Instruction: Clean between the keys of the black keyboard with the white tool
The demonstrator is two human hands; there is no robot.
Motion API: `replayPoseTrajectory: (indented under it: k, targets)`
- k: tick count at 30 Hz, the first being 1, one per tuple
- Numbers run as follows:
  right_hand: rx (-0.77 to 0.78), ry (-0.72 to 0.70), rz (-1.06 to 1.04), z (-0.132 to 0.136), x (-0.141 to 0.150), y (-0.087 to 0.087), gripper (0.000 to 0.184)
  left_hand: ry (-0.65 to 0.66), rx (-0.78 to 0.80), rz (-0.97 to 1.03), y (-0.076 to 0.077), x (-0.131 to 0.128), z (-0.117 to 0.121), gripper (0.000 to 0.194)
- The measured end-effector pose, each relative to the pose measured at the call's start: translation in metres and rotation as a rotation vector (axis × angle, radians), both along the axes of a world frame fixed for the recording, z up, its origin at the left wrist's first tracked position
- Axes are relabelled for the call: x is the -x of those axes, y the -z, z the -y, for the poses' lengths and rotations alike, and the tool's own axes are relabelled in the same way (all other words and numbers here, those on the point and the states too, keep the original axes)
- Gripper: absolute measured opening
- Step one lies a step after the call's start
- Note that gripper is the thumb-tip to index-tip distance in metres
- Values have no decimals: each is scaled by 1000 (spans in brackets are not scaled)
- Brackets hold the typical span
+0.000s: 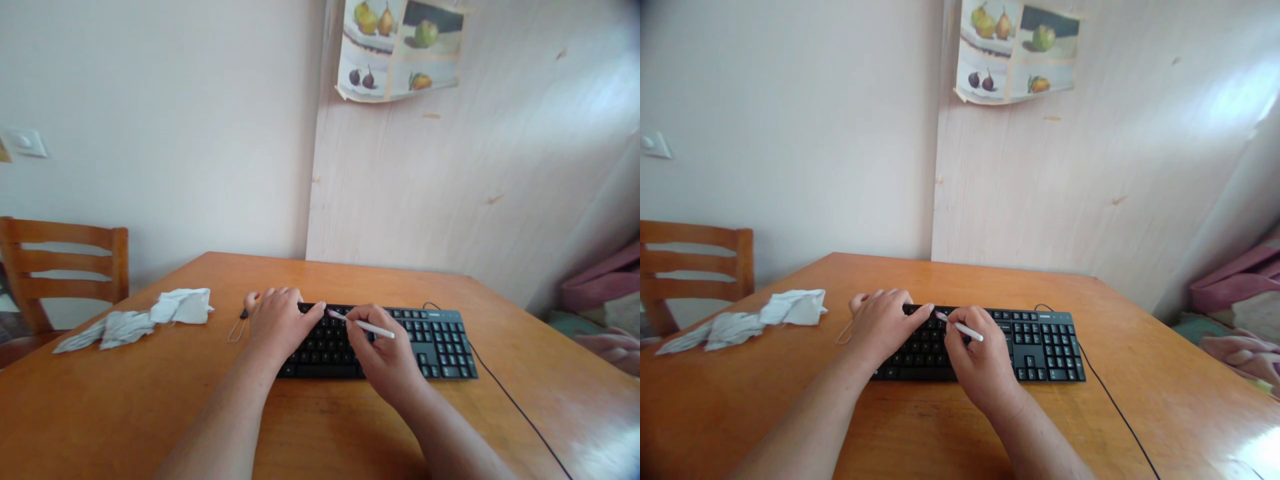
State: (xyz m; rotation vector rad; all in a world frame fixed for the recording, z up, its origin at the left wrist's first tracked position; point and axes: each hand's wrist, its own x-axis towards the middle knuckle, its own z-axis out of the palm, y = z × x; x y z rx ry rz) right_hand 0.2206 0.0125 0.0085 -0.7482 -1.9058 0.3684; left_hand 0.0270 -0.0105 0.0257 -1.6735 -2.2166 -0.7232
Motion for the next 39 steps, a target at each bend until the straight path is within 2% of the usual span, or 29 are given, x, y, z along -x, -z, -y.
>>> replayPoseTrajectory:
  k: [3, 5, 11, 17, 22, 25, 28, 31, 35, 37, 39]
  targets:
    - [-24, 158, 11, -2, -5, -1, 9, 12, -3, -2, 0, 0, 0, 49]
    - [-12, 204, -17, -1, -7, -2, 9, 13, -9, -8, 0, 0, 0, 50]
    - [63, 12, -43, 5, -1, -3, 10, 1, -5, -20, 0, 1, 0, 50]
    - [33, 218, -18, 0, -6, -2, 10, 9, -14, -27, -1, 1, 0, 50]
    - [63, 80, -28, 1, -4, -3, 11, 6, -22, -28, 1, 1, 0, 50]
    - [41, 169, 8, 0, -4, -3, 10, 5, -27, -19, 1, 1, -1, 52]
    - [36, 254, -68, -1, -6, -4, 10, 13, -27, -10, 1, 2, -1, 53]
    - [46, 154, -144, 1, -5, -5, 12, 10, -23, -9, 1, 1, -1, 53]
    - [66, -2, -120, 2, 0, -1, 12, 3, -22, -16, -1, 0, -1, 55]
    - [83, -25, -85, 0, 1, 0, 12, 6, -26, -21, 0, 0, 0, 55]
    - [89, 22, -66, -2, -1, 0, 13, 10, -26, -23, 0, 0, -1, 55]
